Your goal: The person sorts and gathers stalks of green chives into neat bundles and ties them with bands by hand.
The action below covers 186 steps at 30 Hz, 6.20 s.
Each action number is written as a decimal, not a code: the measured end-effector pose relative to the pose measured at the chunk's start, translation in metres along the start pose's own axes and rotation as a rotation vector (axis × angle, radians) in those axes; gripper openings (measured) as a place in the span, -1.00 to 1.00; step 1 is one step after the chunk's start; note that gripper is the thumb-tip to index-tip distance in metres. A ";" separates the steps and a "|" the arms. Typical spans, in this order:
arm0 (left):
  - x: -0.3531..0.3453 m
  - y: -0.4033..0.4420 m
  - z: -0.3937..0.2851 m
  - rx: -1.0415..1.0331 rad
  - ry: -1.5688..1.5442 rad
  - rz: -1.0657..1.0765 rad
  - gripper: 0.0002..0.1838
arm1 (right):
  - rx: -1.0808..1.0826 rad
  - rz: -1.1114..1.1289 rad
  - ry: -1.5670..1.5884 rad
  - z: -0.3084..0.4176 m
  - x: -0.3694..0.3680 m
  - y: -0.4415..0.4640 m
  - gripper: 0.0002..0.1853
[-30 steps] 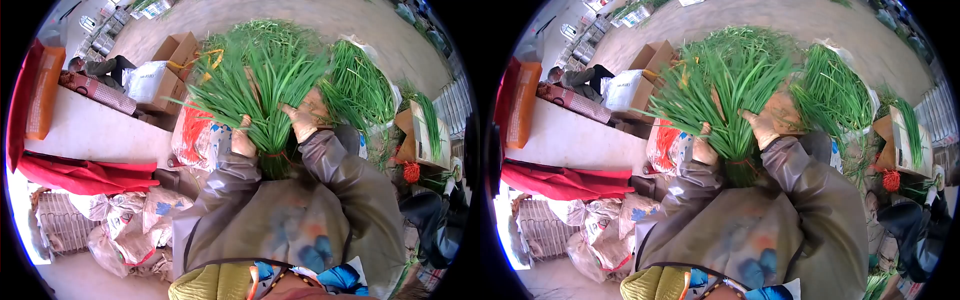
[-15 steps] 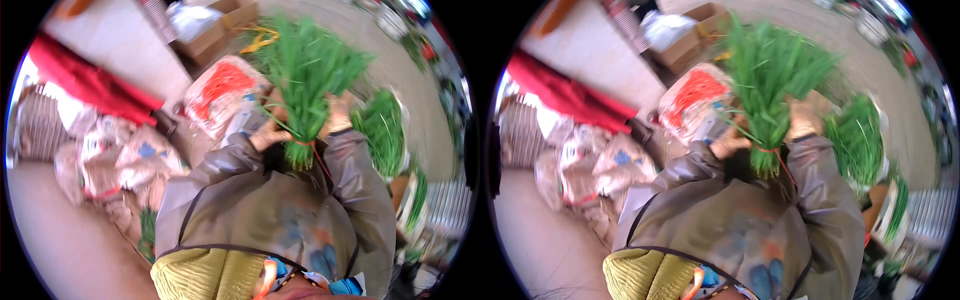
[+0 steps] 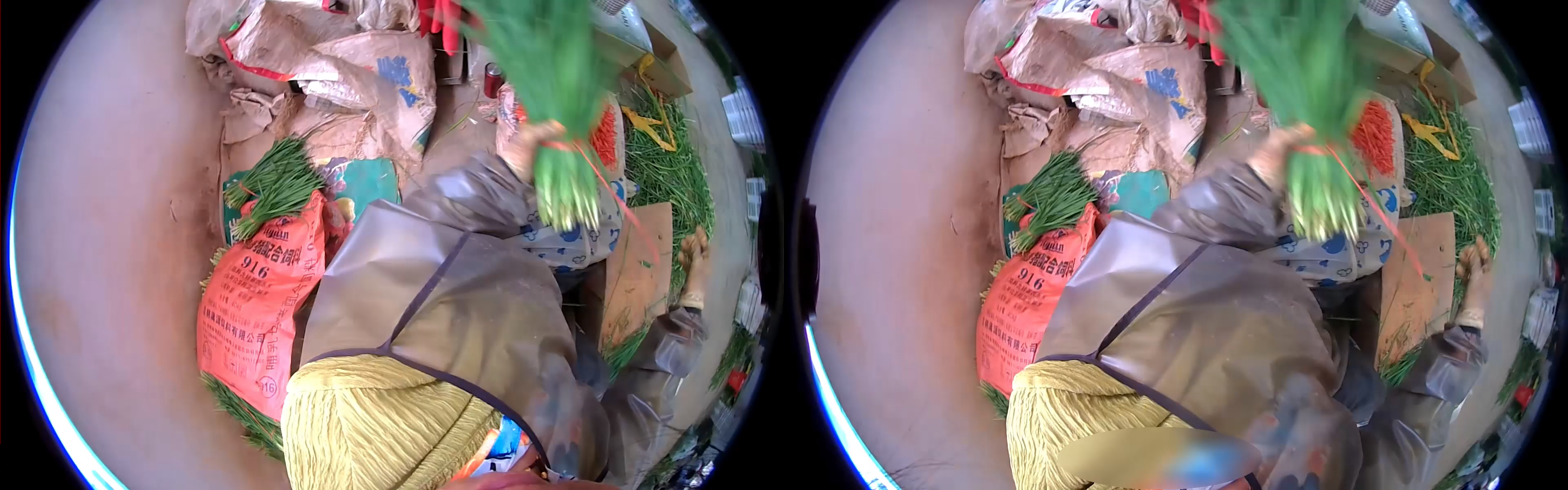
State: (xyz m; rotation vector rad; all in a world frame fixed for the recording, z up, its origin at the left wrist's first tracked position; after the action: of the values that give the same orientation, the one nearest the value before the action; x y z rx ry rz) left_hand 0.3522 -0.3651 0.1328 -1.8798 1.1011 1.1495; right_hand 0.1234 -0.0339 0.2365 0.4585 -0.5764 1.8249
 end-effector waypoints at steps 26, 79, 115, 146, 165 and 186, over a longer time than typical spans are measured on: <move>0.311 -0.108 -0.180 -0.108 -0.075 -0.836 -0.42 | -0.184 0.161 -0.641 -0.222 -0.024 -0.061 -0.63; -0.082 0.328 0.169 0.242 1.140 0.297 -0.88 | -0.055 -0.450 -0.513 -0.275 -0.080 -0.060 -0.51; -0.125 0.078 0.531 0.156 1.692 1.177 -0.61 | -0.910 -0.351 -0.511 -0.367 0.136 -0.116 -0.34; -0.155 -0.075 0.374 1.551 1.036 0.791 -0.57 | -0.291 -0.458 1.458 -0.230 0.057 -0.191 -0.58; -0.168 -0.040 0.233 1.299 1.194 0.706 -0.41 | -0.376 -0.489 -0.488 -0.247 0.149 -0.214 -0.41; -0.151 -0.047 0.235 1.456 1.328 0.666 -0.77 | -0.439 -0.456 -0.701 -0.272 0.170 -0.206 -0.54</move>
State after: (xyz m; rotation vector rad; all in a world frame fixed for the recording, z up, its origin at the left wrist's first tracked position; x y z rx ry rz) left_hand 0.2727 -0.0983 0.1836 -0.7886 2.3451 -0.9155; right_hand 0.2584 0.3113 0.1477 0.8502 -1.2056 1.0323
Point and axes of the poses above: each hand's wrist, its own y-axis towards the middle knuckle, its own x-axis out of the back of the hand, z = x × y, the point moved 1 cm from there along y, towards the middle knuckle, and after that the axes turned 5 degrees about -z, right-handed, at the moved point
